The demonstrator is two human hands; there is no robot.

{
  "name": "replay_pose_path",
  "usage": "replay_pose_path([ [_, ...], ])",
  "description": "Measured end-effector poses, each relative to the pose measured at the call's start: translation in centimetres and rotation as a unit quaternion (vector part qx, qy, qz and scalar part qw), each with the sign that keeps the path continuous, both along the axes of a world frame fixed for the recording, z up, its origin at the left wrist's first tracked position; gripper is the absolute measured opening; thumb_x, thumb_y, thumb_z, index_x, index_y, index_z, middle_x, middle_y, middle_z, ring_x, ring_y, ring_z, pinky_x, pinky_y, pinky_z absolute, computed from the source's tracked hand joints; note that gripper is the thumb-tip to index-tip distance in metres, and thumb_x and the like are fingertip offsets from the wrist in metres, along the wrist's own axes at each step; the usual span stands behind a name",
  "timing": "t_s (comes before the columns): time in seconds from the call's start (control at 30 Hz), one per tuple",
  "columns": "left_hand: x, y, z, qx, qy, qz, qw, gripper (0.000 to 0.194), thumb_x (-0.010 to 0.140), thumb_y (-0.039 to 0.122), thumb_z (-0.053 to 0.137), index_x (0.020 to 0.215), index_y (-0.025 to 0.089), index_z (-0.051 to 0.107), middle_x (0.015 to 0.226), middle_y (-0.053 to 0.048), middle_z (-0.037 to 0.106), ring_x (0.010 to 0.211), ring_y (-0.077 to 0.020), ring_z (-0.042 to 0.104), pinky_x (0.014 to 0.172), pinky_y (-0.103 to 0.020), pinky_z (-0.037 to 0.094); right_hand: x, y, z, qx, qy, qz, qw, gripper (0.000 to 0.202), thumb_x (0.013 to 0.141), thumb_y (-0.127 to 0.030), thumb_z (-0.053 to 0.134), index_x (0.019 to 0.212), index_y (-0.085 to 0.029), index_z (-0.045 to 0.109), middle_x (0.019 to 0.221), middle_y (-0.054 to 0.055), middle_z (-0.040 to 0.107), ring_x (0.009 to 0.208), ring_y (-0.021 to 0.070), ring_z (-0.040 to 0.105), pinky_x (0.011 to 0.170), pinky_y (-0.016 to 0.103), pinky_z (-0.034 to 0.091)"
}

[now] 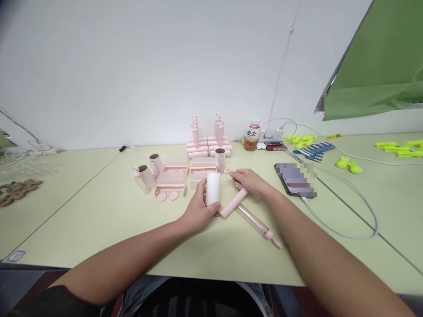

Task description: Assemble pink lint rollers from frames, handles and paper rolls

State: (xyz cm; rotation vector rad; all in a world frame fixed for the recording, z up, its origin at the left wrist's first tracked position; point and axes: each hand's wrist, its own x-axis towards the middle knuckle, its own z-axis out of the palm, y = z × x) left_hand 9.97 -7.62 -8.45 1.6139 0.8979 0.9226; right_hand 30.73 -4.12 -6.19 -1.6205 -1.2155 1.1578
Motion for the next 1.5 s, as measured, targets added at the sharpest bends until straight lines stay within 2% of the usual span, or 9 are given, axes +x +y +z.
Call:
replay_pose_path([
  [0.2,0.3,0.3,-0.3,-0.079,-0.096,-0.043,0.991,0.081,0.078,0.027,0.07,0.146,0.027,0.025,0.127,-0.012,0.051,0.093,-0.0186,0.062,0.077,-0.035,0.054,-0.5,-1.5,1.9,0.098,-0.201,-0.061,0.973,0.024,0.076,-0.041,0.065,0.069,-0.021,0.053,0.062,-0.002,0.052,0.055,0.0132,0.045,0.049,0.025,0.035],
  [0.33,0.2,1.0,0.1,-0.088,-0.159,-0.004,0.983,0.081,0.075,0.035,0.074,0.141,0.024,0.028,0.119,-0.011,0.053,0.079,-0.0146,0.061,0.059,-0.027,0.054,-1.4,-3.9,3.6,0.124,-0.237,0.106,0.958,0.019,0.079,-0.039,0.061,0.075,-0.021,0.061,0.064,-0.002,0.056,0.059,0.0144,0.048,0.053,0.025,0.035],
  [0.43,-0.5,1.7,0.6,-0.077,-0.162,0.032,0.983,0.075,0.074,0.04,0.074,0.134,0.021,0.034,0.113,-0.009,0.056,0.072,-0.0128,0.06,0.051,-0.023,0.05,-1.5,-4.7,3.7,0.05,-0.213,0.257,0.941,0.02,0.075,-0.039,0.068,0.086,-0.022,0.068,0.069,0.0,0.063,0.059,0.0154,0.051,0.052,0.025,0.035],
  [0.5,-1.1,2.1,0.8,-0.068,-0.156,0.047,0.984,0.069,0.073,0.041,0.074,0.128,0.021,0.038,0.111,-0.008,0.059,0.072,-0.0122,0.06,0.051,-0.022,0.049,-1.0,-4.6,3.5,0.015,-0.235,0.287,0.929,0.019,0.073,-0.038,0.07,0.082,-0.022,0.07,0.07,0.001,0.065,0.058,0.0161,0.052,0.051,0.025,0.033],
  [0.63,-2.2,2.7,1.0,-0.048,-0.125,0.044,0.99,0.061,0.073,0.037,0.075,0.122,0.022,0.041,0.106,-0.005,0.062,0.073,-0.0105,0.058,0.06,-0.022,0.047,0.4,-3.6,3.1,0.01,-0.287,0.249,0.925,0.022,0.078,-0.042,0.065,0.072,-0.022,0.071,0.074,0.004,0.068,0.063,0.0187,0.056,0.053,0.027,0.036],
  [0.8,-2.9,2.9,1.3,-0.046,-0.114,-0.025,0.992,0.059,0.07,0.035,0.077,0.116,0.021,0.042,0.095,-0.002,0.064,0.075,-0.0117,0.058,0.066,-0.024,0.044,0.2,-3.3,3.3,0.134,-0.182,0.103,0.969,0.039,0.077,-0.034,0.065,0.115,-0.024,0.067,0.101,0.006,0.069,0.068,0.0175,0.06,0.06,0.029,0.046],
  [0.97,-3.3,3.5,1.7,-0.032,-0.128,-0.017,0.991,0.058,0.072,0.041,0.076,0.112,0.022,0.039,0.083,0.003,0.06,0.065,-0.0093,0.056,0.061,-0.022,0.042,-1.0,-3.8,3.2,0.144,-0.014,0.167,0.975,0.05,0.08,-0.028,0.064,0.129,-0.021,0.058,0.09,0.005,0.069,0.069,0.0177,0.064,0.065,0.032,0.053],
  [1.2,-3.2,4.1,2.1,-0.032,-0.183,0.015,0.982,0.061,0.069,0.044,0.079,0.098,0.025,0.029,0.076,0.008,0.056,0.051,-0.0056,0.05,0.047,-0.019,0.039,-1.7,-3.5,2.2,0.143,0.023,0.162,0.976,0.04,0.076,-0.037,0.072,0.112,-0.021,0.063,0.092,0.006,0.069,0.073,0.0194,0.066,0.063,0.032,0.056],
  [1.5,-3.4,4.4,2.0,-0.038,-0.18,-0.005,0.983,0.059,0.07,0.042,0.078,0.1,0.023,0.031,0.083,0.005,0.061,0.055,-0.0087,0.06,0.048,-0.021,0.048,-2.3,-3.4,1.8,0.182,0.001,0.172,0.968,0.032,0.075,-0.029,0.07,0.105,-0.02,0.066,0.083,0.002,0.066,0.065,0.0151,0.058,0.06,0.029,0.051],
])
